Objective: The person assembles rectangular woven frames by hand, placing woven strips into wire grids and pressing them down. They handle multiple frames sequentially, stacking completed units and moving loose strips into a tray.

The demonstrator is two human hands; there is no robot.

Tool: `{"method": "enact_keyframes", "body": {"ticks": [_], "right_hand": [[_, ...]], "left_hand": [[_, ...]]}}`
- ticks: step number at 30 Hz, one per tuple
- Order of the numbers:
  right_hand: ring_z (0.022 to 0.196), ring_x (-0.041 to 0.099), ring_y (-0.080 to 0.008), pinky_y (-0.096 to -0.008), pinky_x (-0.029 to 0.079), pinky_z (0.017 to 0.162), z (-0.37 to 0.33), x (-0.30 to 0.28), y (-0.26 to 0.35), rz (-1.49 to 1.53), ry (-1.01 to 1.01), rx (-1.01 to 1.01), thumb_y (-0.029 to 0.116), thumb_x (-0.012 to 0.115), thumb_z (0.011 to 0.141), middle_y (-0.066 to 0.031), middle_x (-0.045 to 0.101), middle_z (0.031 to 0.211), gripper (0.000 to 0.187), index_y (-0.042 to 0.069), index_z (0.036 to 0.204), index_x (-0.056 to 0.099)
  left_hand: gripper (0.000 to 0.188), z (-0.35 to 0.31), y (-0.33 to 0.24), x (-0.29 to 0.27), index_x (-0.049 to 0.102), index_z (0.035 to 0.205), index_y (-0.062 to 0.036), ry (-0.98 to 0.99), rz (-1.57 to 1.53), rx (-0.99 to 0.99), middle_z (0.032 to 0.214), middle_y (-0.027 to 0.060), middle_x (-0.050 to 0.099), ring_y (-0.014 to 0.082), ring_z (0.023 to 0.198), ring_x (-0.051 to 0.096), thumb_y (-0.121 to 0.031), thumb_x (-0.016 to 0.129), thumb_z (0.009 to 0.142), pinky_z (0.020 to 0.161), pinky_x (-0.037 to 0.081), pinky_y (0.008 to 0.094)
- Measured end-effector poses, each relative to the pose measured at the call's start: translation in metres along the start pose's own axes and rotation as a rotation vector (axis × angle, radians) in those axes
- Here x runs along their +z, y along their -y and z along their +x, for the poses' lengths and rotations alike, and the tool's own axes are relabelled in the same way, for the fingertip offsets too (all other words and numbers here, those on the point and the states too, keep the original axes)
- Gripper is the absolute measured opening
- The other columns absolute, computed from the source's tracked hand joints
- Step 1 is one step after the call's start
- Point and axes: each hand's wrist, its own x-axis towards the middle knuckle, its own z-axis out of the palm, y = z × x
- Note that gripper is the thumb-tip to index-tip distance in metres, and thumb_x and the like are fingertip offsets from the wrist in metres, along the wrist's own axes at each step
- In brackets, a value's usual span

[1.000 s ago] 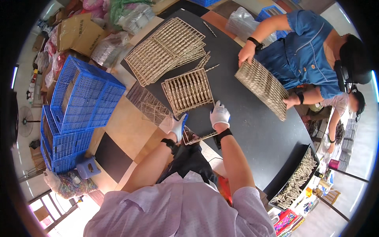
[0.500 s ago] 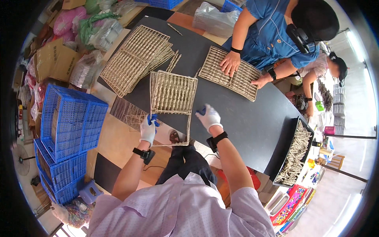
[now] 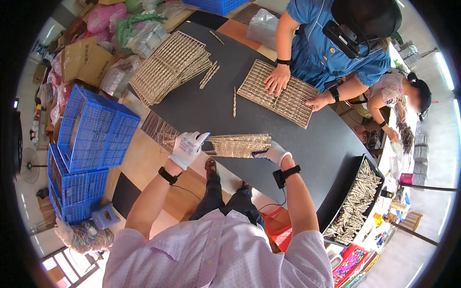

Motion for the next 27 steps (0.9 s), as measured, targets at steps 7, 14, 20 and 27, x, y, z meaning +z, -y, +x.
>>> {"method": "enact_keyframes", "body": {"ticks": [7,14,20,27], "right_hand": [[0.092,0.066,-0.023,-0.0317,0.051,0.083,-0.059,0.02,-0.036,-0.171,-0.411,-0.319,0.008,0.075,0.075,-0.0112,0.068,0.103,0.04,0.002,0.112,0.062],[0.09,0.065,-0.0288,-0.0354,0.051,0.082,-0.046,0.024,-0.058,-0.054,-0.44,-0.133,0.006,0.074,0.074,-0.0146,0.068,0.096,0.034,0.002,0.106,0.063],[0.087,0.065,-0.023,-0.0313,0.051,0.079,-0.054,0.021,-0.056,-0.121,-0.465,-0.288,0.002,0.07,0.078,-0.0112,0.068,0.1,0.031,0.001,0.108,0.062],[0.099,0.06,-0.019,-0.032,0.046,0.09,-0.054,0.024,-0.068,-0.17,-0.467,-0.081,0.007,0.072,0.08,-0.0082,0.066,0.106,0.037,0.001,0.114,0.061]], "left_hand": [[0.038,0.0,-0.046,-0.001,0.06,0.118,-0.0155,-0.071,0.13,0.172,0.082,0.0014,0.059,0.018,0.075,0.059,-0.012,0.056,0.081,0.073,0.046,0.0333],[0.042,0.023,-0.066,0.006,0.057,0.121,-0.012,-0.078,0.241,0.032,0.116,0.0101,0.058,0.028,0.111,0.053,-0.012,0.059,0.079,0.101,0.038,0.0435],[0.064,-0.05,-0.075,0.044,0.047,0.132,-0.0076,-0.298,-0.132,0.02,0.13,0.0147,0.049,0.0331,0.123,0.046,-0.026,0.072,0.076,0.104,0.036,0.0474],[0.07,-0.006,-0.092,0.125,0.038,0.138,-0.0032,-0.031,-0.778,-0.395,0.136,0.0221,0.046,0.036,0.128,0.042,-0.034,0.069,0.084,0.109,0.032,0.0417]]}}
